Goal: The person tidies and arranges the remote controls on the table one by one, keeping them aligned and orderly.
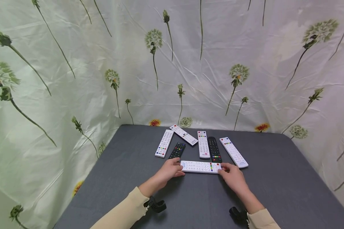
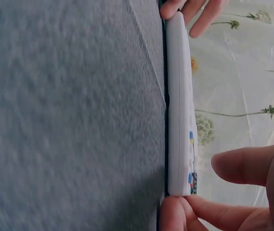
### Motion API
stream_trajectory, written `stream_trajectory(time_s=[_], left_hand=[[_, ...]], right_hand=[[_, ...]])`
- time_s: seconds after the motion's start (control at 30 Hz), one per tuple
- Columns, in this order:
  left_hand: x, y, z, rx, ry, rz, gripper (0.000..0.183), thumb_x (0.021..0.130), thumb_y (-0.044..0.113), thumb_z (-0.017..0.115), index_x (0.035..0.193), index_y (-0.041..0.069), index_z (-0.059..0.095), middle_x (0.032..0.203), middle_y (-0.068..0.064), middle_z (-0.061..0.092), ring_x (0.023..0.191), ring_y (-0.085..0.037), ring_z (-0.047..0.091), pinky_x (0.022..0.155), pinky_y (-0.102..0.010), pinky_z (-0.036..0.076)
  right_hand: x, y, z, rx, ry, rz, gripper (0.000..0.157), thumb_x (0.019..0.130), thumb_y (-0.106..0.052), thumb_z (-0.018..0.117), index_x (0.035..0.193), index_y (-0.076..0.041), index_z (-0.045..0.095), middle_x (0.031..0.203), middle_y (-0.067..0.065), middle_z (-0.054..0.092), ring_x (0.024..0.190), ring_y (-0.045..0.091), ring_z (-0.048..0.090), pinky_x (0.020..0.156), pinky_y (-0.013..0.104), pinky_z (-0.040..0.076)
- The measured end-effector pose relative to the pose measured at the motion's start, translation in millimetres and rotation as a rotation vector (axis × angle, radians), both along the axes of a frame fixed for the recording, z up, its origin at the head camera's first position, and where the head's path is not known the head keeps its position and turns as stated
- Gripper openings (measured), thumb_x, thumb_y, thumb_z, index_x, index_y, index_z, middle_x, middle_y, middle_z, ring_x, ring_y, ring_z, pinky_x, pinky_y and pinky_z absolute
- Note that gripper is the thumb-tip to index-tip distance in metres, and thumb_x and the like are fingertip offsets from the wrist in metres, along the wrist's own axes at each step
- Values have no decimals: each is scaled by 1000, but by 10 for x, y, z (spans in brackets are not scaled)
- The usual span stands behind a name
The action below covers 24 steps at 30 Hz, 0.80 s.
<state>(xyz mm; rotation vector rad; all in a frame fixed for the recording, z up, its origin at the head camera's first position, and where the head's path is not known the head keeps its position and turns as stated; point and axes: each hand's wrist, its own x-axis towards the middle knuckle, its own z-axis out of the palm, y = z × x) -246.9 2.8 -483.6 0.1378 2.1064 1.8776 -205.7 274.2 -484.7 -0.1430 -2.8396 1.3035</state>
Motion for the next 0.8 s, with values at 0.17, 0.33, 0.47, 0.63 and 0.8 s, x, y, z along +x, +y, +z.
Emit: stream_trajectory(time_s=[0.17,0.33,0.47,0.63,0.8], left_hand=[[-2,30,4,-60,43,7,63,86,-7,56,145,-19,36,114,-28,63,75,-30,71,73,-39,61],[-10,64,20,-101,78,24,62,85,-9,55,144,-17,40,104,-21,64,67,-29,71,70,-36,60],[-13,86,37,-23,94,38,51,85,-13,52,135,-18,50,96,-16,64,72,-24,70,69,-37,61],[5,40,89,90,98,33,35,90,-13,53,124,-16,59,96,-17,65,84,-25,70,73,-40,62],[7,-69,142,117,78,9,35,92,-10,56,126,-14,60,99,-18,66,85,-25,70,75,-42,61]], right_hand=[[5,-14,-27,-46,1,-26,42,96,-11,64,129,13,57,107,19,67,80,17,61,63,26,52],[-8,-27,-20,-104,14,-42,41,96,-8,63,130,14,55,111,23,64,90,21,62,67,25,56],[1,-60,-32,-210,47,-60,38,95,-1,61,129,15,55,111,25,63,90,16,62,71,23,57],[22,-113,-32,-460,97,-82,38,97,8,56,134,15,51,116,28,58,88,8,61,77,24,59],[35,-138,50,-588,135,-81,40,100,4,54,139,12,49,123,25,58,91,7,64,81,26,59]])
